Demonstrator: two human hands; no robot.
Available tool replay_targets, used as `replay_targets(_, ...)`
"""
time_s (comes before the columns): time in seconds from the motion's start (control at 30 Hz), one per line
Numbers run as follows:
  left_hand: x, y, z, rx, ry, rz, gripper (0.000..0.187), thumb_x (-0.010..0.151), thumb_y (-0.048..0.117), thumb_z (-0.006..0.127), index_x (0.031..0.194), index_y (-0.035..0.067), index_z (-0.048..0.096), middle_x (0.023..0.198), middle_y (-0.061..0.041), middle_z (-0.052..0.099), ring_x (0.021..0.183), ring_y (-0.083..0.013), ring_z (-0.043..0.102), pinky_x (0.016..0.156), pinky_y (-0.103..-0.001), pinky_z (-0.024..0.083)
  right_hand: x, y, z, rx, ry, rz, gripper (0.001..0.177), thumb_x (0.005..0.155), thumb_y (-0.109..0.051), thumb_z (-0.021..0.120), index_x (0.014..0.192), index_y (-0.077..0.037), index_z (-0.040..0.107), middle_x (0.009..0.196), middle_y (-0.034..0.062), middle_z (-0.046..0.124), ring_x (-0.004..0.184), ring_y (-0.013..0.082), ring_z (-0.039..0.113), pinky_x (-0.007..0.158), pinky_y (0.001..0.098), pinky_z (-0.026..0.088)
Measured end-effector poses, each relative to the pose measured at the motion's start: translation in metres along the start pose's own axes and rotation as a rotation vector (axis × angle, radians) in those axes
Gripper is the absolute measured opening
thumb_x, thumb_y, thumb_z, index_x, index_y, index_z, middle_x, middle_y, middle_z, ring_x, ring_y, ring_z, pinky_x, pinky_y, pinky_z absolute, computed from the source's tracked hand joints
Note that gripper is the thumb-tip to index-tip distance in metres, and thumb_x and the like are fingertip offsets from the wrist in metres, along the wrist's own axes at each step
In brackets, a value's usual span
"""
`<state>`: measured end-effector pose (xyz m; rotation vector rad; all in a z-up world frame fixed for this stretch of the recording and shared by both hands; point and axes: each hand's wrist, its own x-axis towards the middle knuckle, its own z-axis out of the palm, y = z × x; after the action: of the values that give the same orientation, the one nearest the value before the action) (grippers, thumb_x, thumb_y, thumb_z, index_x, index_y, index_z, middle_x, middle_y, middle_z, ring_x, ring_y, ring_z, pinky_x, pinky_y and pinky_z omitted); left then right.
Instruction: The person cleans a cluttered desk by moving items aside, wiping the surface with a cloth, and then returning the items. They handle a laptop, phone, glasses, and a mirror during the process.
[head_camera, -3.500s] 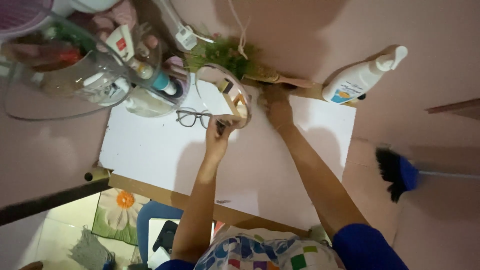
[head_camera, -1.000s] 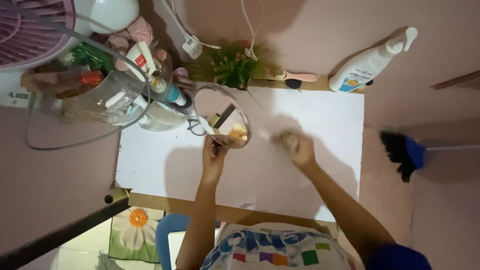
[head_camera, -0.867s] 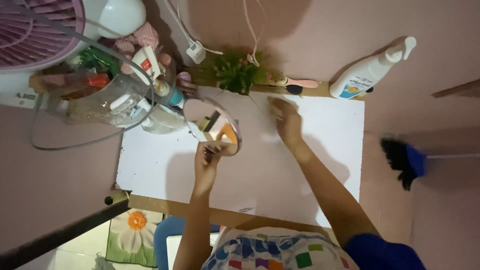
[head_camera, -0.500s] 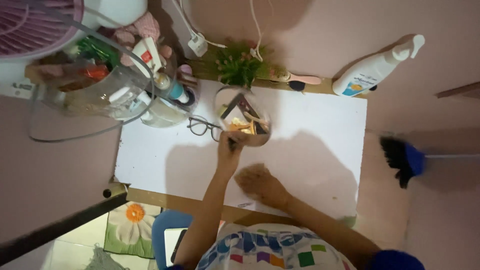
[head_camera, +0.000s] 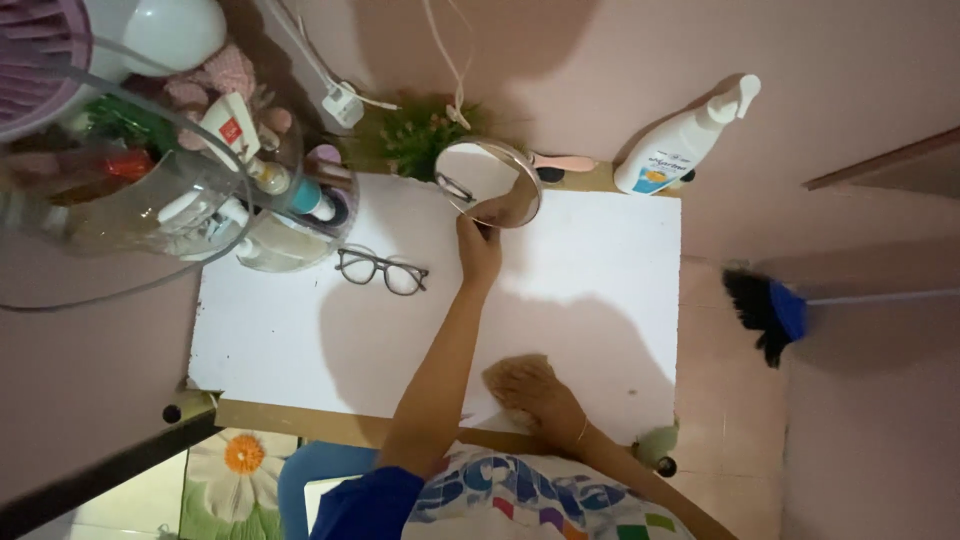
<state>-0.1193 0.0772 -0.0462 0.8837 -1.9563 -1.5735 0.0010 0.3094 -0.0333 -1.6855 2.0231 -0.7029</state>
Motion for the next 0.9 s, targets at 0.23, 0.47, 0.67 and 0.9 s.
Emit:
replay_targets(0.23,-0.007,0.058,-0.013,-0.026,0.127,0.034,0.041,0.076,0.003,0.066,0.109,0.004,0.043,0.104,-0.013,0.047,0.094,-0.0209,0.05,0.075,-0.03,0.048,0.023,0.01,-0.099,-0.157,0.147,0.448,0.037,0.086,-0.02,0.045,0.123,-0.015,0.046,0.128,0.0028,0.044,0.122,0.0195,0.038,0.105,0.0381,0.023)
replay_targets(0.47,-0.028,0.038,-0.04,-0.952,0.501,-0.486,0.046,0.083,0.02,0.042,0.128,0.015,0.036,0.124,0.002,0.03,0.089,-0.0081,0.036,0.07,-0.006,0.036,-0.013,0.091,-0.162,0.008,0.685,0.935,0.019,0.092,-0.022,0.044,0.109,-0.019,0.05,0.106,0.0001,0.051,0.105,0.0157,0.047,0.093,0.0315,0.031)
replay_targets(0.67,0.016,0.01,-0.059,-0.725,0.109,-0.327,0.067,0.095,0.046,0.042,0.142,0.027,-0.001,0.147,-0.013,-0.004,0.134,-0.0312,0.012,0.109,-0.042,0.013,0.055,0.061,-0.084,0.185,0.816,0.975,0.056,0.078,-0.043,0.051,0.128,-0.019,0.04,0.129,0.0068,0.039,0.12,0.0244,0.035,0.101,0.0392,0.024)
replay_targets(0.9,0.044,0.05,-0.023,-0.836,-0.006,-0.413,0.066,0.084,0.069,0.03,0.135,0.037,0.003,0.129,-0.005,0.021,0.113,-0.0207,0.03,0.094,-0.035,0.026,0.104,0.126,-0.098,-0.463,0.324,0.55,0.066,0.08,-0.039,0.033,0.139,-0.011,0.022,0.145,0.0142,0.013,0.133,0.034,0.013,0.104,0.0482,0.013)
